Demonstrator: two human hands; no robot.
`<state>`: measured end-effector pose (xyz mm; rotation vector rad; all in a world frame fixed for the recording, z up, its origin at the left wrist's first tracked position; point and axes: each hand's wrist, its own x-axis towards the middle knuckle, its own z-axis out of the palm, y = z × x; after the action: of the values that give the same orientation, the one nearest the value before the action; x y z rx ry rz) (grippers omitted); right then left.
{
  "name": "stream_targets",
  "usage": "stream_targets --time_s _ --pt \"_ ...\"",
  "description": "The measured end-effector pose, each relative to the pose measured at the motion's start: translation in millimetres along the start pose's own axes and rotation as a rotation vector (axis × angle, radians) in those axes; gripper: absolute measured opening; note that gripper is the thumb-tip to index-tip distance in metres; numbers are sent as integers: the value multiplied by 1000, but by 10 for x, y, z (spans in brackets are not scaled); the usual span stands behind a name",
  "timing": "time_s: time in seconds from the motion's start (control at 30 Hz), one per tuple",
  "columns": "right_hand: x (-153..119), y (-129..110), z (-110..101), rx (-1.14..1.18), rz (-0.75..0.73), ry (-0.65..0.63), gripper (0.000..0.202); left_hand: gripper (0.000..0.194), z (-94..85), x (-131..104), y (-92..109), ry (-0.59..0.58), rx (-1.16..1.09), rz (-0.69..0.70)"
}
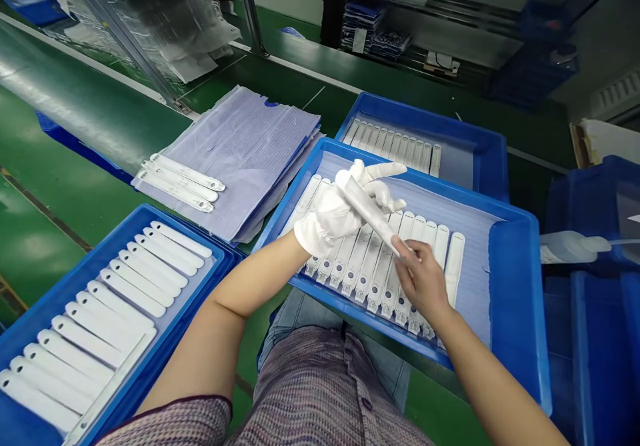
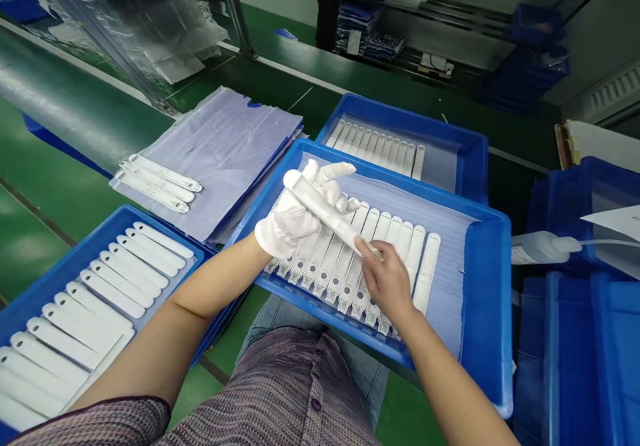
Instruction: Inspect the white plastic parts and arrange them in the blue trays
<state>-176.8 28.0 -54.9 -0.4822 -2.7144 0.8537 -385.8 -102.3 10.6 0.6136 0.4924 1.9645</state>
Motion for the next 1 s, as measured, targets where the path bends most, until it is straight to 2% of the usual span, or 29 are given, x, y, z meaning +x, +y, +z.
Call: stream_targets --time_s 0.07,0.13,0.2,0.27,0.33,0.47,0.57,0.67,0.87,1.0 --pt "-17 -49 5 413 7 -252 37 38 17 7 -1 59 38 -19" --pt "-31 -92 18 832 102 -460 42 36 25 14 -6 89 50 4" --pt "-33 -118 37 1126 234 -538 47 38 31 20 -12 100 15 14" --pt "-22 -125 54 1293 331 -554 46 42 46 26 -12 115 -6 11" --pt "-8 -128 67 1394 369 -550 43 47 67 32 -5 148 15 14" --pt "5 -159 75 1489 416 -550 39 61 61 60 6 286 132 45" --pt "9 -186 84 1568 477 -639 42 61 -19 99 -22 370 173 61" --pt "20 -197 100 1678 452 -756 46 59 -129 141 -77 430 178 49" --pt "22 -182 92 1738 405 -803 52 62 -339 187 -179 442 178 -7" --pt "22 -182 121 1722 339 -802 57 67 -397 201 -211 407 209 -21"
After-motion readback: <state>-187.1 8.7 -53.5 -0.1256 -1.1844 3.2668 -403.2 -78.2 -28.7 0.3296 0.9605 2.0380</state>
